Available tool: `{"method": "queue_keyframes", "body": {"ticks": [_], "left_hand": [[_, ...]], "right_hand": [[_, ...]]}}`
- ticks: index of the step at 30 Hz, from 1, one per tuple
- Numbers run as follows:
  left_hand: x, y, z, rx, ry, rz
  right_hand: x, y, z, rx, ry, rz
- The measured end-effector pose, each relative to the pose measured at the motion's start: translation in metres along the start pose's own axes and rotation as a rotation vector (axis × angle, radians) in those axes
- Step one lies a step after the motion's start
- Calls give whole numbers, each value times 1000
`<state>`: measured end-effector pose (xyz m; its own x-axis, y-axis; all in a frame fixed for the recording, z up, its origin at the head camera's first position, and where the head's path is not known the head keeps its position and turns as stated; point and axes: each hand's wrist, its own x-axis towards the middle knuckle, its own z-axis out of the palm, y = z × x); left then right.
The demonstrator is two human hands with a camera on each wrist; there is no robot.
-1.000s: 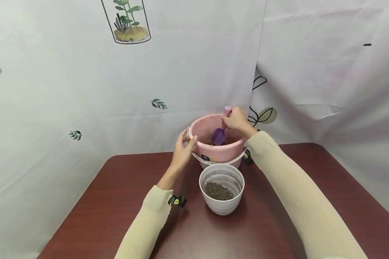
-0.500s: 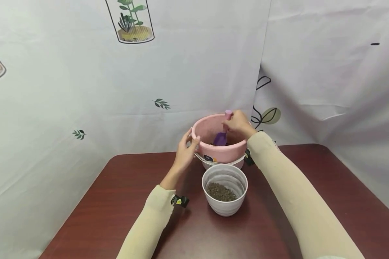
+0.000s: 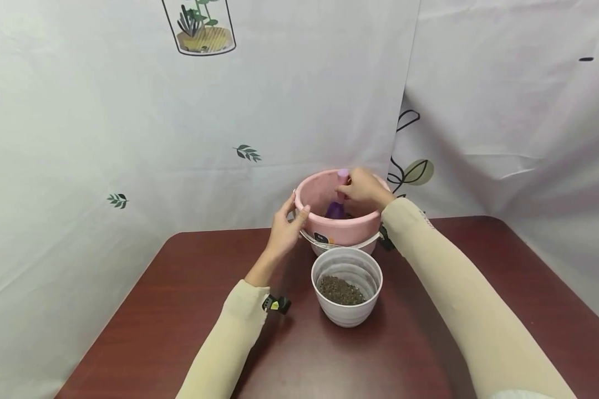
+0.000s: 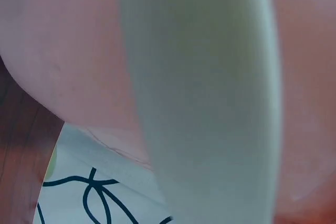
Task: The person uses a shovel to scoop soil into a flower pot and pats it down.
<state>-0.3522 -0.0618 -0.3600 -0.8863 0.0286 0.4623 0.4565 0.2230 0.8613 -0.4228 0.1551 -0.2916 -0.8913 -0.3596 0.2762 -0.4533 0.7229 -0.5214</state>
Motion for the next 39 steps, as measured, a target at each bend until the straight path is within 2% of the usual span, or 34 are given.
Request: {"method": "queue_keyframes", "body": {"ticks": [3,7,11,13,17,22,27,34,39], "left_hand": [[-1,-1,-4,10,-9,-1],[0,-2,-5,-3,-23,-11],[2,0,-2,-60,-51,-23],[2,1,-1,-73,-46,-26],[2,1,-1,-62,-22,-47],[0,1,-2,-27,-24,-54],[0,0,-2,2,-12,-12],[-5,0,0,13,-26,-24],[-2,2,-2,-20,-8,5]], "right_hand": [[0,-3,7,-5,-23,-39],[0,-5,8,77,-71,-60],[1,-1,2,184,-111,-6],[1,-1,0,240,-116,34],[2,-1,0,309,-117,88],[2,-1,2,397,-123,140],[0,0,3,404,-107,138],[-6,4,3,394,-141,147],[-2,0,1,504,-149,133]]}}
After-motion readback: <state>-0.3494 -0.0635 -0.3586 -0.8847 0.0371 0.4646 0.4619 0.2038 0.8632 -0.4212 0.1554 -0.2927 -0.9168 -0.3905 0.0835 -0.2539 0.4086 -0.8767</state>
